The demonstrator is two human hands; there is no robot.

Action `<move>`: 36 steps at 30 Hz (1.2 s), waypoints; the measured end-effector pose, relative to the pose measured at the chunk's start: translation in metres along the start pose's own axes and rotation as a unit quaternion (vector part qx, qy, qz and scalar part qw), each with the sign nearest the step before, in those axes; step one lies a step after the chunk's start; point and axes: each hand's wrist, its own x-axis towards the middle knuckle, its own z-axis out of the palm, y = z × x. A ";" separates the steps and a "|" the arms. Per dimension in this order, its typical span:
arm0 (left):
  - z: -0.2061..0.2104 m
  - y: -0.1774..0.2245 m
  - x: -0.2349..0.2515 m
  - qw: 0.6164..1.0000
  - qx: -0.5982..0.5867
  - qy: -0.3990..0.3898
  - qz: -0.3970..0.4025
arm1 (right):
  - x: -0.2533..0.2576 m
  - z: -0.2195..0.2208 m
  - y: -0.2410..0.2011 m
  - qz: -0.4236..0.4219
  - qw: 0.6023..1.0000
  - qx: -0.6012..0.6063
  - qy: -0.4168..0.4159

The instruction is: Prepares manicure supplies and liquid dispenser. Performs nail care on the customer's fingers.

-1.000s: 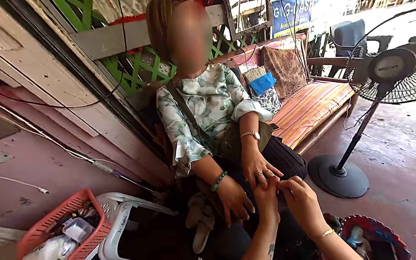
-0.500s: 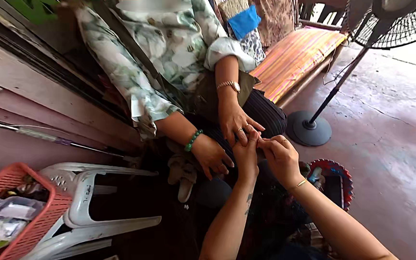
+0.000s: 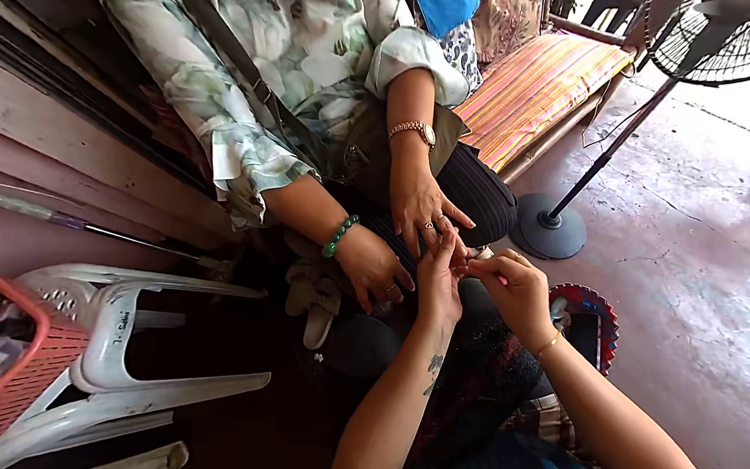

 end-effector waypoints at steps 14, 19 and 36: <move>-0.017 0.006 -0.003 0.991 0.001 -0.001 0.135 | 0.014 0.002 -0.030 0.062 0.964 0.256 -0.022; -0.017 0.012 0.001 0.991 0.029 -0.026 0.126 | 0.012 0.011 -0.017 0.032 0.990 0.134 -0.003; -0.012 0.002 0.006 0.985 0.067 -0.036 0.155 | 0.016 0.012 -0.004 0.059 0.984 0.164 0.029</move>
